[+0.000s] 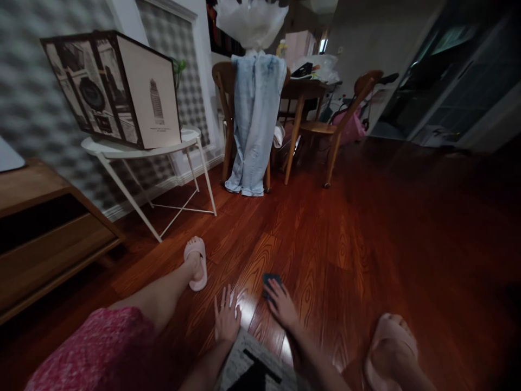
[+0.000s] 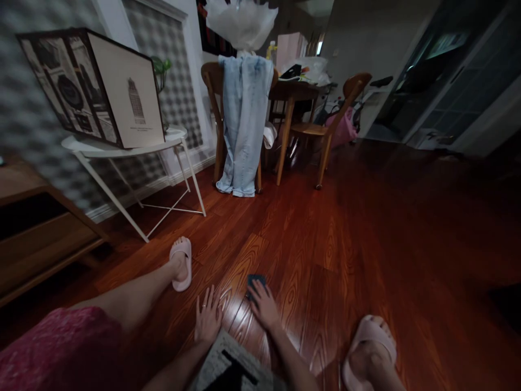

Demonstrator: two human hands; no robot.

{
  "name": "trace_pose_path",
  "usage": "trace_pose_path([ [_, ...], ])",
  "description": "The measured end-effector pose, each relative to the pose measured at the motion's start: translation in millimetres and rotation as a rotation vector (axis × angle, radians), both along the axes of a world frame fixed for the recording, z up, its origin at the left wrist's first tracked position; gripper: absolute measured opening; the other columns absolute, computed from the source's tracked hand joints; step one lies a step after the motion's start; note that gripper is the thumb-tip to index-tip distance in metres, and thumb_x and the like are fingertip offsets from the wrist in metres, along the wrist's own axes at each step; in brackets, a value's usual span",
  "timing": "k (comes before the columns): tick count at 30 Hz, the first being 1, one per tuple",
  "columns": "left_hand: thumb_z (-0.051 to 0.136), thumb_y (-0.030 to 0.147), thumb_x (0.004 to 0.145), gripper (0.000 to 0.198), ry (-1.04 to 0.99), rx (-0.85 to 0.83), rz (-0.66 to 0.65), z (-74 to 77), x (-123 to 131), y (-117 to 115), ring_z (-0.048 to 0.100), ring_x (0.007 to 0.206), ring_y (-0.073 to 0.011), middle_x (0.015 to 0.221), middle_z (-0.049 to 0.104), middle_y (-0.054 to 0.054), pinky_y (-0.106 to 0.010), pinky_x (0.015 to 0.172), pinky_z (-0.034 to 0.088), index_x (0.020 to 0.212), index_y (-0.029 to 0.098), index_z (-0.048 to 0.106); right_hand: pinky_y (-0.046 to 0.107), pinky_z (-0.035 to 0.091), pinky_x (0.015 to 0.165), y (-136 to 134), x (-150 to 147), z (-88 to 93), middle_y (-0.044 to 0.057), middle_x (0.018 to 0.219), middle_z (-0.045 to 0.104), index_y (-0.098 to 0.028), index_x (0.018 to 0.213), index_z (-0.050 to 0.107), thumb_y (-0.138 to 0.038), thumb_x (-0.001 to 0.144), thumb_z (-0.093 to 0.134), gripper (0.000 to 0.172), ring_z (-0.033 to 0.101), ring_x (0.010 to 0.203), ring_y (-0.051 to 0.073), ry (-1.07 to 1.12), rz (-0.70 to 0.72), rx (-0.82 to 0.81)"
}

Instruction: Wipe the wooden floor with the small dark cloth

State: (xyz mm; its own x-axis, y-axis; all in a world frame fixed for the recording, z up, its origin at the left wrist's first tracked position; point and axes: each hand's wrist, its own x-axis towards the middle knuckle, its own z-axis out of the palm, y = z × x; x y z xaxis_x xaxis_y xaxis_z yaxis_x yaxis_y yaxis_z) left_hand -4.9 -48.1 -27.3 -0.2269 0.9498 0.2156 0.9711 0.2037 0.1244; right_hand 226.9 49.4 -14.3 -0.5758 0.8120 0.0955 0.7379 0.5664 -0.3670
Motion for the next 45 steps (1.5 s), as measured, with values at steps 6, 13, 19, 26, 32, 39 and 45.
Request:
trace_pose_path([
  [6,0.035,0.025,0.096,0.063,-0.027,0.004,0.0,-0.2,1,-2,0.024,0.155,-0.024,0.167,0.025,-0.005,-0.06,0.128,0.012,0.156,0.032,0.017,0.057,0.032,0.115,45,143,-11.6,0.017,0.154,0.047,-0.019,0.146,0.053,-0.036,0.096,0.028,0.058,0.035,0.147,0.03,-0.014,-0.851,0.158],
  [13,0.038,0.031,0.097,0.064,-0.045,0.011,-0.002,-4.5,1,-3,0.023,0.155,-0.0238,0.167,0.025,-0.005,-0.06,0.128,0.012,0.157,0.034,0.014,0.085,0.021,0.1,78,120,8.3,0.035,0.156,0.033,-0.008,0.155,0.037,-0.029,0.094,0.023,0.066,0.026,0.146,0.05,0.129,-1.459,0.24],
  [19,0.038,0.033,0.097,0.066,-0.068,-0.014,-0.023,-1.3,1,-3,0.023,0.155,-0.0248,0.167,0.025,-0.006,-0.061,0.128,0.009,0.157,0.033,0.012,0.072,0.025,0.109,133,-53,24.8,0.03,0.156,0.037,-0.007,0.151,0.043,-0.027,0.097,0.024,0.061,0.03,0.146,0.042,0.043,-0.865,0.13],
  [26,0.035,0.024,0.095,0.066,-0.03,-0.027,-0.018,6.3,2,-3,0.016,0.157,-0.024,0.168,0.022,-0.006,-0.062,0.128,0.011,0.157,0.031,0.015,0.038,0.019,0.121,118,-212,8.0,0.001,0.16,0.042,-0.033,0.146,0.051,-0.045,0.097,0.048,0.05,0.03,0.148,0.017,-0.021,0.093,0.056],
  [32,0.033,0.027,0.097,0.061,-0.024,-0.073,-0.021,9.0,1,-3,0.021,0.156,-0.0252,0.167,0.023,-0.007,-0.062,0.127,0.011,0.156,0.031,0.017,0.037,0.02,0.12,156,-127,16.1,-0.001,0.159,0.044,-0.034,0.145,0.053,-0.04,0.098,0.047,0.048,0.031,0.146,0.016,-0.049,-0.03,0.047],
  [39,0.032,0.028,0.098,0.06,-0.007,-0.056,-0.031,9.6,-1,-4,0.022,0.156,-0.0228,0.167,0.026,-0.006,-0.06,0.128,0.011,0.156,0.031,0.017,0.06,0.017,0.115,144,79,21.0,0.025,0.159,0.035,-0.006,0.15,0.042,-0.032,0.103,0.022,0.058,0.022,0.148,0.03,-0.087,-0.801,0.064],
  [45,0.032,0.026,0.097,0.058,-0.035,-0.066,-0.029,15.9,-1,-4,0.024,0.155,-0.0223,0.167,0.029,-0.006,-0.059,0.128,0.011,0.155,0.029,0.025,0.062,0.02,0.114,84,144,17.2,0.031,0.156,0.037,0.0,0.151,0.039,-0.035,0.102,0.02,0.063,0.025,0.148,0.034,-0.103,-1.085,0.102],
])
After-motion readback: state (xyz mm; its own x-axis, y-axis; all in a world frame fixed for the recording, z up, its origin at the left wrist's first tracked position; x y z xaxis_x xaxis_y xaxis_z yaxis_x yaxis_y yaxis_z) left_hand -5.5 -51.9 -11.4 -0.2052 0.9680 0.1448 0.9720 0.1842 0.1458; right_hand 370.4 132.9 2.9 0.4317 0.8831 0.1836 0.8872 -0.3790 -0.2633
